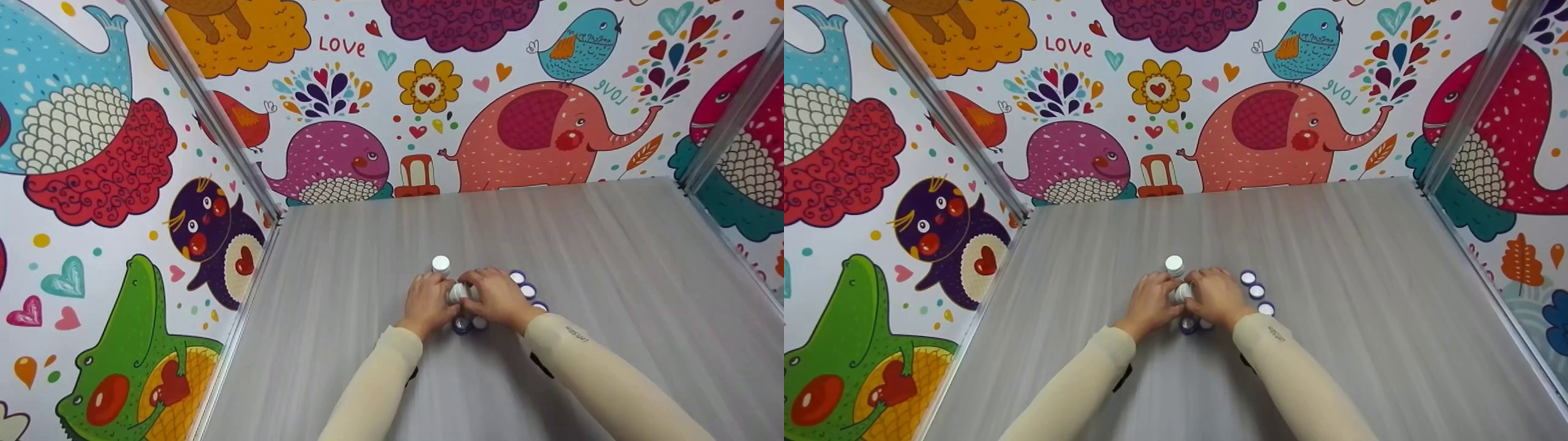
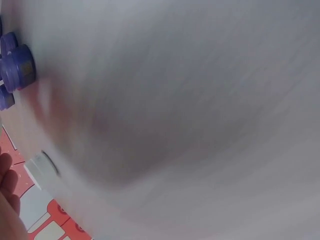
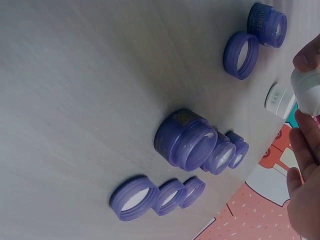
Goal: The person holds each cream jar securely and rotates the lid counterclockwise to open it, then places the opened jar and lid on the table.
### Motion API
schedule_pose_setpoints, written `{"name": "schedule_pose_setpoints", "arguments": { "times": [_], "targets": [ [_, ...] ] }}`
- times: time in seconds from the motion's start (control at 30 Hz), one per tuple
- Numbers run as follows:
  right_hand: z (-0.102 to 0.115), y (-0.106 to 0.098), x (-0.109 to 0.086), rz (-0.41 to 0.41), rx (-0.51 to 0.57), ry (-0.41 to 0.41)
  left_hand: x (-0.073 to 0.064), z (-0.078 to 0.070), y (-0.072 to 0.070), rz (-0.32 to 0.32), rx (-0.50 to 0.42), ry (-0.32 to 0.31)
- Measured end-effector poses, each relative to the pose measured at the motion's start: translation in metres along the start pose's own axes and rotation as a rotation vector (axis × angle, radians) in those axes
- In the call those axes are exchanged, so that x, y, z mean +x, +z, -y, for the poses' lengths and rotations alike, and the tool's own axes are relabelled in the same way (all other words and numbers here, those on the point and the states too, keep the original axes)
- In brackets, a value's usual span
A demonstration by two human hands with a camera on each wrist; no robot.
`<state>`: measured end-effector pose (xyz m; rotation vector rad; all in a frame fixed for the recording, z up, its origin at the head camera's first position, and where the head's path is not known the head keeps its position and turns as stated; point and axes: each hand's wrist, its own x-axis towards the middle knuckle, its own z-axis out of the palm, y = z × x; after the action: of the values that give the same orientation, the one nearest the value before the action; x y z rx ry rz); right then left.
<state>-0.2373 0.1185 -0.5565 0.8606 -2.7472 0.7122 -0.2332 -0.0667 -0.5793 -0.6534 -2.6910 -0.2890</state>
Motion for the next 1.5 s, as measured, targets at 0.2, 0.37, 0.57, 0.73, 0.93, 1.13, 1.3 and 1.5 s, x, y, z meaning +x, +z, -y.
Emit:
{"name": "schedule_pose_setpoints", "arguments": {
  "times": [0.2, 0.37, 0.57, 0.73, 0.93, 1.13, 1.3, 1.5],
  "targets": [
    [-0.0003, 0.0007, -0.0010, 0.007, -0.001, -0.003, -0.0009, 0.0003, -0.0002, 0.006, -0.002, -0.001],
    [-0.0005, 0.0013, -0.0014, 0.025, -0.020, 0.070, -0.0001, 0.0000, -0.0011, 0.022, 0.006, -0.009],
    [-0.0004, 0.0010, -0.0006, 0.015, -0.005, 0.085, 0.0003, 0.0003, -0.0010, 0.022, 0.011, -0.003],
    [-0.0003, -0.0007, -0.0017, 0.003, 0.018, 0.015, -0.0011, 0.0005, -0.0007, 0.004, 0.014, 0.005],
    [0.0004, -0.0015, -0.0028, 0.014, 0.019, 0.026, -0.0016, 0.0000, -0.0018, 0.018, 0.004, -0.003],
    [0.0035, -0.0017, -0.0016, 0.038, -0.010, 0.114, -0.0009, -0.0004, -0.0020, 0.040, -0.005, -0.024],
    [0.0018, 0.0004, -0.0006, 0.026, -0.022, 0.096, -0.0009, 0.0005, 0.0002, 0.024, -0.006, -0.011],
    [0.0013, 0.0000, -0.0008, 0.009, 0.000, 0.042, -0.0009, 0.0020, 0.0007, 0.002, -0.010, 0.007]
  ]
}}
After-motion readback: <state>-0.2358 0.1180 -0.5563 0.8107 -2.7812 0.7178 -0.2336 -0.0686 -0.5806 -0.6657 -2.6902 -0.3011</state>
